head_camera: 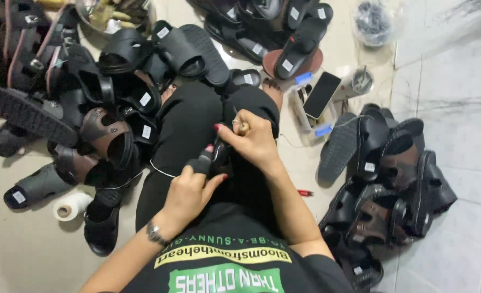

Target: Hand-stitching the sole of a black sandal using a needle and thread for repair.

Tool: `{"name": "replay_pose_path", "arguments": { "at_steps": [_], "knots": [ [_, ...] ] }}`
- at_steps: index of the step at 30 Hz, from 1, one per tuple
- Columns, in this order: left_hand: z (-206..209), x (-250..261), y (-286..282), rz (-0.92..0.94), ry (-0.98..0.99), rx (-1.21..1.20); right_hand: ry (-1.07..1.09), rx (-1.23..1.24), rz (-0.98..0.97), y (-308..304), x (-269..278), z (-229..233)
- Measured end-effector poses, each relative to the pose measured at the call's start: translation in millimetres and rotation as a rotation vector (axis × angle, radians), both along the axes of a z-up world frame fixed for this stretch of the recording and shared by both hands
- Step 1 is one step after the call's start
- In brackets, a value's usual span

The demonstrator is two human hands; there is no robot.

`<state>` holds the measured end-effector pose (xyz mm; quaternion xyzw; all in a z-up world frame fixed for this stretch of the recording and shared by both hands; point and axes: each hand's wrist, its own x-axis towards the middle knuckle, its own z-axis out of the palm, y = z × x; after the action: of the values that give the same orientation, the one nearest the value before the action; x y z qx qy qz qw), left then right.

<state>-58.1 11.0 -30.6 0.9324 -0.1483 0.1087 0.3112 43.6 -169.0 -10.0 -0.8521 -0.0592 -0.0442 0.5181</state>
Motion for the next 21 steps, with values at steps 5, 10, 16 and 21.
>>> {"name": "replay_pose_path", "arguments": {
  "at_steps": [5,10,16,21],
  "knots": [
    [-14,13,-7,0.042,-0.032,-0.094,0.143,0.070,-0.020,15,23,13],
    [14,10,-17,0.112,-0.283,-0.117,0.088,0.105,-0.015,29,1,57],
    [-4,27,-15,0.121,-0.326,-0.163,0.032,0.101,-0.106,35,-4,36],
    [-2,31,23,-0.071,0.184,-0.166,0.157,0.111,-0.055,-27,-19,8]
  ]
}}
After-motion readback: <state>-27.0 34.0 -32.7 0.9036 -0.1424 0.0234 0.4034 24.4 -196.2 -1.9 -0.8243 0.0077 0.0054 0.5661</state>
